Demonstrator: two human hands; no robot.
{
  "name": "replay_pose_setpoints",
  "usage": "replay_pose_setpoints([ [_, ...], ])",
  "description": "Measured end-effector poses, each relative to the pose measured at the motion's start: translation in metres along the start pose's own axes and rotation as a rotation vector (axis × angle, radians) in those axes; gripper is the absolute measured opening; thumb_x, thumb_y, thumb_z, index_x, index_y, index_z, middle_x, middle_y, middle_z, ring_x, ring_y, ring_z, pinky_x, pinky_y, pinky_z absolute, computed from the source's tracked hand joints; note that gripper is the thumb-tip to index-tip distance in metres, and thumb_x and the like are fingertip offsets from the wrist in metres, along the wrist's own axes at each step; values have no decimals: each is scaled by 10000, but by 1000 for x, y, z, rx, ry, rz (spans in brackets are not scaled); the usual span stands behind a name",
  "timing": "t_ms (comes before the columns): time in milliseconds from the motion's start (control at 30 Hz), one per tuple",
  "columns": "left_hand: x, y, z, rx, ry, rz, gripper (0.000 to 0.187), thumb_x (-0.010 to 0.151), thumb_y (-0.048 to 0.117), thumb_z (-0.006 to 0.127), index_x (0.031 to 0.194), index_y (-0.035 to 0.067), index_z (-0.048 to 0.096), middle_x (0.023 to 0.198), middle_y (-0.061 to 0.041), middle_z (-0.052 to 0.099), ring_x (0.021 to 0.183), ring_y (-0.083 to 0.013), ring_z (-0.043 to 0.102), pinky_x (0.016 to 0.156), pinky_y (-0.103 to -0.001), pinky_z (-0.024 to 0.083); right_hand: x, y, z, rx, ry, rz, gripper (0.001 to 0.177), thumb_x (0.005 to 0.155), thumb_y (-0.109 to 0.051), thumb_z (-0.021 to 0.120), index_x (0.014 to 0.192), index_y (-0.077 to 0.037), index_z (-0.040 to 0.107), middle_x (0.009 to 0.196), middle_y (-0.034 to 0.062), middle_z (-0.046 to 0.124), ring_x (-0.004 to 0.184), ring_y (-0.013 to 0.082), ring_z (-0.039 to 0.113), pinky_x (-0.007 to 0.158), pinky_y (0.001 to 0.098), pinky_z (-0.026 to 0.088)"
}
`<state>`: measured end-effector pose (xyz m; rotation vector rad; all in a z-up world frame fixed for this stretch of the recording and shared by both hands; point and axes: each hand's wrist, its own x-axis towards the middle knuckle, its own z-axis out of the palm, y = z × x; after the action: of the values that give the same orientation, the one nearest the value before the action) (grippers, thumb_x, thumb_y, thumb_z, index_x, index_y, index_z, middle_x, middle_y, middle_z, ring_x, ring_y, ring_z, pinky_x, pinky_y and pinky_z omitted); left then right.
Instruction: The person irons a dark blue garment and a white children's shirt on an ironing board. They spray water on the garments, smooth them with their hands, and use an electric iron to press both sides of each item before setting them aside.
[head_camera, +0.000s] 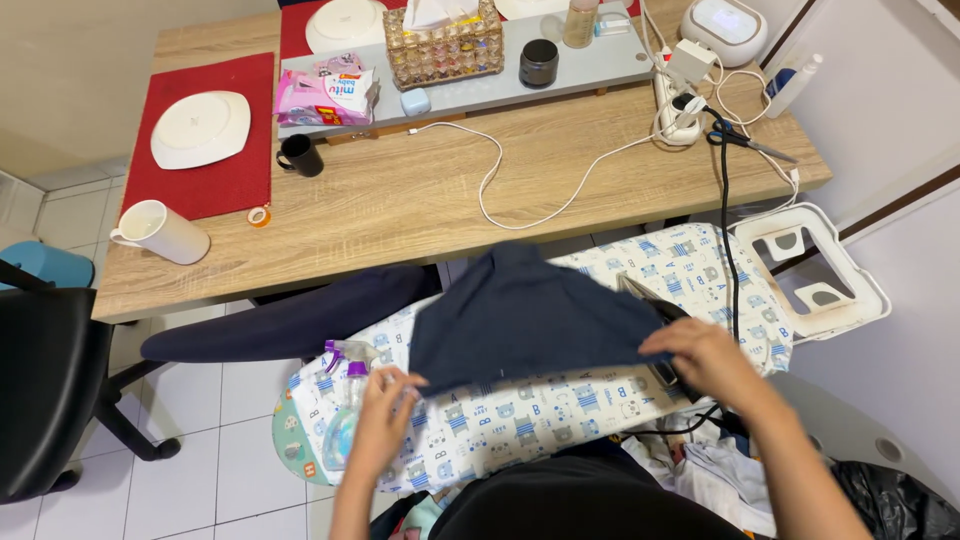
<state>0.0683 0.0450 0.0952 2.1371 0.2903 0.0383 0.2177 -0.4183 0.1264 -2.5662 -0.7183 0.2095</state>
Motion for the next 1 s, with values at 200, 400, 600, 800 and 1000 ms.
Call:
replay_pose_setpoints([
  [200, -44, -69, 81, 566, -256, -131, 258, 877, 167, 650, 1092, 275, 741, 1064, -38, 627, 1032, -283, 633, 873, -448, 505, -34, 12, 90, -214, -291, 95, 446, 759, 9, 648, 1102, -233, 798, 1306, -34, 707, 1167, 227, 633, 939, 430, 495],
  [400, -42, -82, 113, 460, -96, -279, 293, 891, 189, 665, 1182, 184, 632, 1136, -144, 624, 1056, -376, 619, 919, -507, 489, -11, 54, 79, -270, 330, 388, 289, 876, -138, 660, 1141, -161, 774, 1220, 81, 739, 1114, 306, 675, 927, 468, 539],
  [600, -21, -69, 123, 240, 133, -107, 412, 828, 138, 733, 1220, 155, 607, 1314, -295, 480, 1190, -480, 511, 1002, -531, 444, 38, 89, 74, -224, 27, 877, 697, 878, -714, 664, 1099, -59, 754, 1032, 241, 753, 959, 404, 710, 805, 488, 554],
  [800, 15, -76, 113, 317, 10, -142, 603, 854, 123, 710, 1420, 251, 550, 1428, -284, 390, 1201, -510, 468, 1002, -533, 432, 53, 50, 40, -269, -116, 678, 788, 766, -848, 580, 1040, -151, 826, 914, 181, 795, 896, 351, 762, 774, 468, 596],
  [1000, 41, -104, 113, 347, 11, -192, 195, 947, 203, 656, 1121, 115, 638, 1262, -233, 577, 1021, -445, 643, 906, -486, 529, 60, -40, 85, -342, -531, 244, 746, 719, -848, 555, 1002, -206, 808, 822, 97, 771, 801, 268, 765, 707, 414, 603],
])
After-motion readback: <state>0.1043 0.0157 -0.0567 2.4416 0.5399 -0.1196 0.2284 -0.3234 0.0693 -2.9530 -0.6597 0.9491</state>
